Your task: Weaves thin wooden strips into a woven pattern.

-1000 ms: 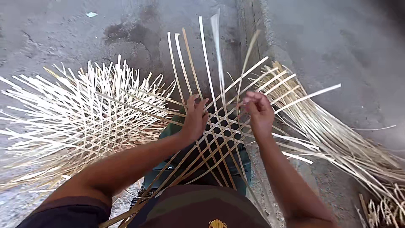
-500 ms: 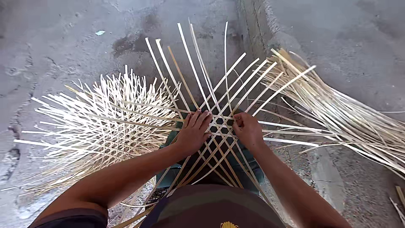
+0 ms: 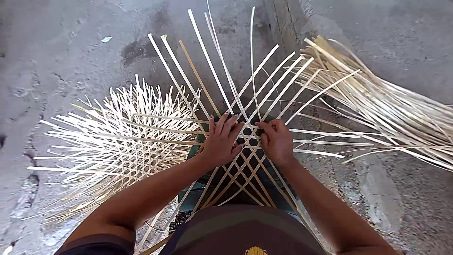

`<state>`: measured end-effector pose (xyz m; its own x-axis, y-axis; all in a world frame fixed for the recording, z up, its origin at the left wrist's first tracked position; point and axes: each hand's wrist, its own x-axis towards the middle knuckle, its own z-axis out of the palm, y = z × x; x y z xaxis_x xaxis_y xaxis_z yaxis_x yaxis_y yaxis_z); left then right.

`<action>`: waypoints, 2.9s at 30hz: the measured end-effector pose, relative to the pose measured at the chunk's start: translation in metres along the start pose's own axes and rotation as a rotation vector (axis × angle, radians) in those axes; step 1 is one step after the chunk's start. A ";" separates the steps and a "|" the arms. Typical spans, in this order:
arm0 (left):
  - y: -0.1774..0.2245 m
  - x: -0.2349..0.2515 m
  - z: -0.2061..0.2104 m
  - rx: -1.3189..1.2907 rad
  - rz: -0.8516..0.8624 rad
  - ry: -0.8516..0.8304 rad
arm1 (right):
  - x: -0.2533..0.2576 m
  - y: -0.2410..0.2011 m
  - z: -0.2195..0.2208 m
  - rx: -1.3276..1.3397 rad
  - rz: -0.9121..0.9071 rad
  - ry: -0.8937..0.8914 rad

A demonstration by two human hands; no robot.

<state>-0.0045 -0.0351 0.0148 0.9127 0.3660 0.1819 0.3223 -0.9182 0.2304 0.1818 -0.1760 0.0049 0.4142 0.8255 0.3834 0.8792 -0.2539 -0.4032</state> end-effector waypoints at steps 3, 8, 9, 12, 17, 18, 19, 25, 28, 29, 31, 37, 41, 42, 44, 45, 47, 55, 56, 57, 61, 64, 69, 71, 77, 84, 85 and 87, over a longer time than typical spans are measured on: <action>-0.003 0.002 -0.005 -0.039 0.034 -0.043 | -0.001 -0.001 0.001 0.001 -0.009 0.047; -0.009 0.010 -0.013 -0.168 -0.004 -0.181 | -0.001 0.001 0.004 0.007 -0.019 0.052; -0.010 0.011 -0.014 -0.190 -0.007 -0.200 | -0.001 0.001 0.003 0.009 -0.017 0.049; -0.011 0.013 -0.014 -0.204 -0.007 -0.229 | -0.001 0.002 0.004 0.006 -0.013 0.058; -0.010 0.014 -0.020 -0.210 -0.015 -0.271 | -0.003 0.001 0.003 0.004 -0.011 0.058; -0.010 0.012 -0.021 -0.225 -0.019 -0.240 | -0.003 0.001 0.002 0.007 -0.010 0.058; -0.011 0.009 -0.020 -0.250 -0.021 -0.172 | -0.003 0.001 0.002 0.011 -0.011 0.062; -0.018 -0.008 -0.002 -0.311 -0.044 0.236 | -0.005 0.002 0.002 0.023 -0.016 0.072; -0.023 -0.006 -0.003 -0.327 -0.043 0.166 | -0.004 0.002 0.003 0.021 -0.019 0.074; -0.025 -0.005 -0.004 -0.342 -0.038 0.153 | -0.003 0.002 0.003 0.021 -0.023 0.079; -0.027 -0.003 -0.006 -0.358 -0.022 0.127 | -0.002 0.002 0.003 0.023 -0.026 0.085; -0.025 0.011 -0.024 -0.437 -0.103 0.188 | -0.003 0.005 0.004 0.026 -0.040 0.087; -0.057 0.059 -0.059 -0.808 -0.570 0.238 | -0.004 0.004 0.003 0.020 -0.047 0.080; -0.069 0.074 -0.064 -0.998 -0.726 0.202 | -0.004 0.004 0.004 0.013 -0.048 0.077; -0.087 0.100 -0.073 -1.355 -0.975 0.201 | -0.005 0.006 0.006 -0.003 -0.051 0.071; -0.095 0.109 -0.077 -1.470 -1.004 0.194 | -0.004 0.007 0.006 -0.010 -0.049 0.069; -0.109 0.118 -0.079 -1.646 -0.842 0.194 | -0.005 0.006 0.005 -0.013 -0.037 0.064; -0.074 0.149 -0.103 -1.583 -0.113 -0.188 | 0.002 -0.006 -0.002 0.005 0.006 0.004; -0.064 0.152 -0.107 -1.517 -0.127 -0.197 | 0.003 -0.006 -0.003 -0.002 0.007 -0.006; -0.055 0.153 -0.110 -1.436 -0.136 -0.192 | 0.003 -0.006 -0.005 -0.006 0.006 -0.023; -0.042 0.149 -0.111 -1.211 -0.104 -0.060 | 0.004 0.001 -0.016 0.079 -0.036 -0.103; -0.049 0.136 -0.108 -1.116 -0.023 0.050 | 0.012 0.020 -0.059 0.311 -0.039 -0.168; -0.065 0.110 -0.104 -1.188 0.143 0.076 | 0.027 0.125 -0.171 0.155 0.378 0.198; -0.063 0.105 -0.105 -1.212 0.135 0.052 | 0.012 0.178 -0.215 0.020 0.604 0.302; -0.067 0.103 -0.100 -1.238 0.119 0.018 | -0.081 0.263 -0.275 0.073 1.185 0.554; -0.062 0.104 -0.101 -1.240 0.061 0.006 | -0.094 0.265 -0.216 0.322 1.401 0.576; -0.062 0.103 -0.102 -1.242 0.053 0.003 | -0.087 0.270 -0.208 0.294 1.394 0.612; -0.061 0.102 -0.104 -1.254 0.050 -0.001 | -0.069 0.283 -0.196 0.188 1.391 0.657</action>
<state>0.0423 0.0739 0.1189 0.9174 0.3341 0.2162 -0.1730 -0.1545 0.9727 0.4477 -0.4039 0.0270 0.9227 -0.3710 -0.1049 -0.2937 -0.5003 -0.8145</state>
